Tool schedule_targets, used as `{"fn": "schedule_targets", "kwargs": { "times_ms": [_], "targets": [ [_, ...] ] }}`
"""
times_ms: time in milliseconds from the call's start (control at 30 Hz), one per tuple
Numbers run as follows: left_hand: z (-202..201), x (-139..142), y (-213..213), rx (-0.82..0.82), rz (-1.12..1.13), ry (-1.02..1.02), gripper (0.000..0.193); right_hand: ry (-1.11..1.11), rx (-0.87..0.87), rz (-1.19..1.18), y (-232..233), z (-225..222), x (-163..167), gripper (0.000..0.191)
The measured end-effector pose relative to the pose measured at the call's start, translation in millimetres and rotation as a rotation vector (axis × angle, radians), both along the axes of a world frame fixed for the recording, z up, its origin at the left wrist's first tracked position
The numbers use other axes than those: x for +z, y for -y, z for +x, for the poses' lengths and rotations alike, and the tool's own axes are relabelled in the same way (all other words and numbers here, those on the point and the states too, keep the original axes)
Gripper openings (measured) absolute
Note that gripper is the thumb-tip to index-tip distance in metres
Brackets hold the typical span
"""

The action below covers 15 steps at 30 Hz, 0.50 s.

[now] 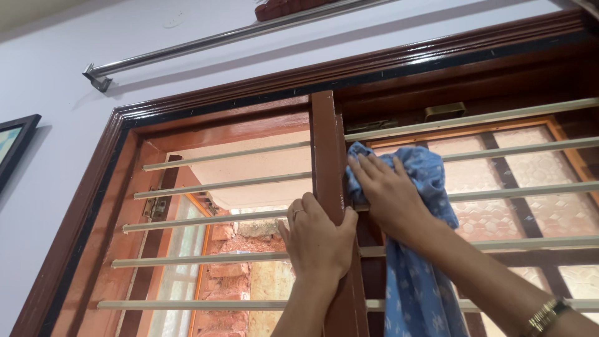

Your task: The person wipes the metal bars and wooden frame of a louvered window with a blue patterned cloth, holding the grille steady with one hand while cleaning bar by bar, then wipes the window frame and latch areas.

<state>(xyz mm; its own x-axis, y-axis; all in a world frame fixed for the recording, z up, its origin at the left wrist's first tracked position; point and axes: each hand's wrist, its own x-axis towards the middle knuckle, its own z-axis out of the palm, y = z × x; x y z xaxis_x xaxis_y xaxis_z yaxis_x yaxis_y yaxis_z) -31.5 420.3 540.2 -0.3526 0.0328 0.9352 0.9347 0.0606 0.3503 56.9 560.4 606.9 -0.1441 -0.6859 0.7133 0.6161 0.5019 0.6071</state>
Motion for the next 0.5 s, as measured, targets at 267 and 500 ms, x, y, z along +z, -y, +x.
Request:
{"fn": "schedule_targets", "kwargs": {
  "times_ms": [267, 500],
  "targets": [
    [-18.6, -17.9, -0.2, -0.178, 0.007, -0.026, 0.103, 0.366, 0.239, -0.816, 32.3, 26.4, -16.0, 0.081],
    [-22.2, -17.3, -6.5, -0.136, -0.003, -0.017, 0.098, 0.318, 0.294, -0.583, 26.8, 4.9, -11.8, 0.075]
  ]
}}
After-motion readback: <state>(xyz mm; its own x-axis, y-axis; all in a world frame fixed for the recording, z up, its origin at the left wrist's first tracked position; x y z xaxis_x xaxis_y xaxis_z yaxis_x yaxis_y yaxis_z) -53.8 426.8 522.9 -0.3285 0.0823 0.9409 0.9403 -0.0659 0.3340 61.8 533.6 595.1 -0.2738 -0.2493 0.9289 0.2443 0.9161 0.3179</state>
